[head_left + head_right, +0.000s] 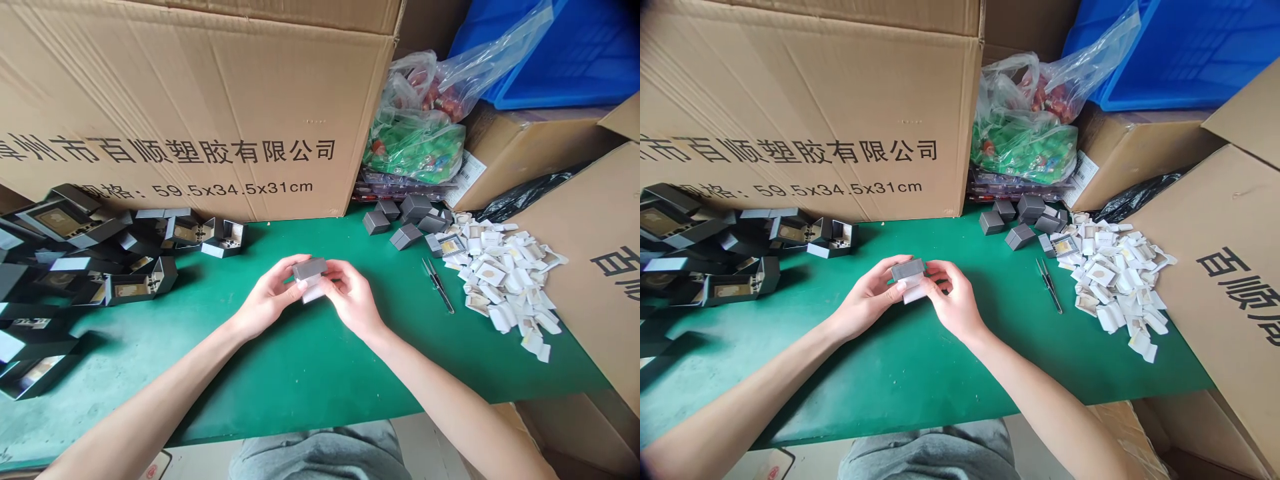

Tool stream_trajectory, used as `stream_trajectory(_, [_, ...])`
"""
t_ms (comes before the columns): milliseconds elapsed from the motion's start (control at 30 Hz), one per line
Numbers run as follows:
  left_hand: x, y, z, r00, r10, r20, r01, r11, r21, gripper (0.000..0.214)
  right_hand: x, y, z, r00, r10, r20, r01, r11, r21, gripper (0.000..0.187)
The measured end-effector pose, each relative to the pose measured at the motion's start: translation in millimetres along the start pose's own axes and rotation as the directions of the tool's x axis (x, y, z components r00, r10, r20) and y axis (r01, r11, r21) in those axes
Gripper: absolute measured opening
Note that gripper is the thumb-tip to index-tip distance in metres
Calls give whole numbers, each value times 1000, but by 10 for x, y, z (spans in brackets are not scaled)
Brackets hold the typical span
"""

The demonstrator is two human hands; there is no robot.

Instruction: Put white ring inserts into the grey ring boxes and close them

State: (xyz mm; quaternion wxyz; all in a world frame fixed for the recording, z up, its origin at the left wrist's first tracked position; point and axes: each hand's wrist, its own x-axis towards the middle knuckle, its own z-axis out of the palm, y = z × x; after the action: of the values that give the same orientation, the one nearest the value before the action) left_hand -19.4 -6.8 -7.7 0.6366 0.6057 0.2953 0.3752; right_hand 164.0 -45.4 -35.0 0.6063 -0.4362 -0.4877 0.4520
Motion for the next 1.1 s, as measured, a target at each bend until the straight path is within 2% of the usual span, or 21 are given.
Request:
stream_trajectory(100, [2,11,-1,999,-27,-20,26,999,-40,46,30,-31,-28,989,130,64,-136,984,113,35])
stream_trajectory(200, [8,18,3,999,-34,-16,34,999,-30,47,35,-55,-38,981,181,71,-188,976,106,36])
stream_trajectory(400, [-5,16,-16,993,-110,37,108,994,34,63,32,-54,-54,978,183,102,-191,979,76,43])
stream_trajectory(467, [-11,31,-21,992,-117,40,114,991,73,57,34,-55,-66,978,169,119,-178,982,69,41])
stream_trajectory(600, [-14,64,-21,997,-74,17,70,982,176,39,18,-65,-69,991,52,124,-52,999,1,28])
stream_trajectory(700, [-10,65,-17,995,-95,5,93,985,145,47,-4,-65,-51,995,-4,98,9,999,-43,30])
stream_trajectory(800, [0,48,-22,993,-116,-20,117,991,56,60,-13,-57,-36,992,73,103,-73,997,-5,43])
stream_trajectory(967, [22,39,-49,997,-53,-64,58,995,77,53,5,-47,-42,955,192,224,-210,976,58,49])
stream_trajectory(1100, [26,82,-23,993,-115,-18,116,986,122,48,30,-38,-62,970,184,157,-200,976,90,47])
